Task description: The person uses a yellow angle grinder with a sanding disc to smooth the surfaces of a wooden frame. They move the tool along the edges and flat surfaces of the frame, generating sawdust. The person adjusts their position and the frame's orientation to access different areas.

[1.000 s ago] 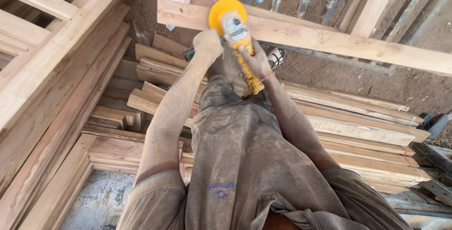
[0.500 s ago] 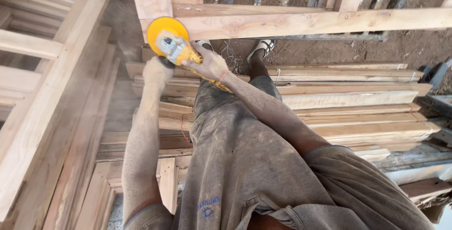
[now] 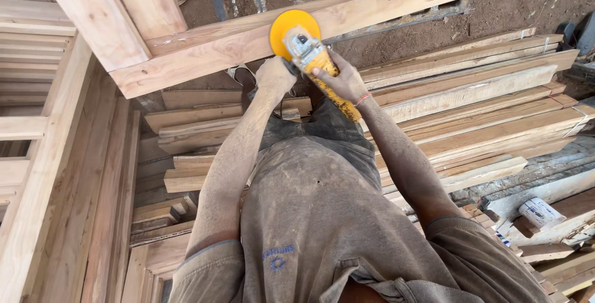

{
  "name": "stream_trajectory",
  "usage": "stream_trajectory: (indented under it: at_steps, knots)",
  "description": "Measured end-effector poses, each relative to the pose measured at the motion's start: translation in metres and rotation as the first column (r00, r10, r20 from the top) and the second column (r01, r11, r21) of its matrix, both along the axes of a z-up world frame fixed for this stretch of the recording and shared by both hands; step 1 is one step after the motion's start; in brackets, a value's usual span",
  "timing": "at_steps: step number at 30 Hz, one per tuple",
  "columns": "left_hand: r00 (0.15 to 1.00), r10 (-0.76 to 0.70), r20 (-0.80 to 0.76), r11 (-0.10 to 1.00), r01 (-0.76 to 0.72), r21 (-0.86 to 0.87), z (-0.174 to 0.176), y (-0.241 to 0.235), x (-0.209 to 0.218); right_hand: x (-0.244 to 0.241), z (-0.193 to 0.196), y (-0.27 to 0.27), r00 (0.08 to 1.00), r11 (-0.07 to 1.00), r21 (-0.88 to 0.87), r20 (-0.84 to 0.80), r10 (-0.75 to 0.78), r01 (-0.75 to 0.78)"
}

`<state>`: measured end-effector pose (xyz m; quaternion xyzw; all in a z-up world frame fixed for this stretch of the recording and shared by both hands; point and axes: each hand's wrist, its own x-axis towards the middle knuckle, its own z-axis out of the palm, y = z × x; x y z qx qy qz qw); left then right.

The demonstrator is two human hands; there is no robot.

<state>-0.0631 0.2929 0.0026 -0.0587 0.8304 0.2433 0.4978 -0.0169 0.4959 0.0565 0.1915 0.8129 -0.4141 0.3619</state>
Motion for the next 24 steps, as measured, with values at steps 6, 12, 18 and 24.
stream_trajectory:
  at_steps: [6, 12, 18, 24]
  knots:
    - [0.999, -0.047, -0.021, 0.998, 0.048, 0.045, -0.016, 0.136, -0.013, 0.002, -0.005, 0.126, 0.992, 0.992, -0.035, -0.024, -0.121, 0.12]
    - [0.976, -0.177, -0.124, 0.979, 0.187, 0.075, -0.04, 0.252, -0.02, 0.012, -0.009, 0.231, 0.944, 0.939, -0.1, 0.006, -0.33, 0.329]
    - [0.954, -0.26, -0.149, 0.959, 0.274, 0.078, -0.046, 0.319, -0.034, 0.016, -0.01, 0.279, 0.904, 0.896, -0.166, -0.046, -0.424, 0.412]
    - [0.973, -0.194, -0.128, 0.981, 0.196, 0.007, -0.021, 0.226, -0.028, 0.001, -0.024, 0.222, 0.955, 0.946, -0.15, -0.027, -0.294, 0.287]
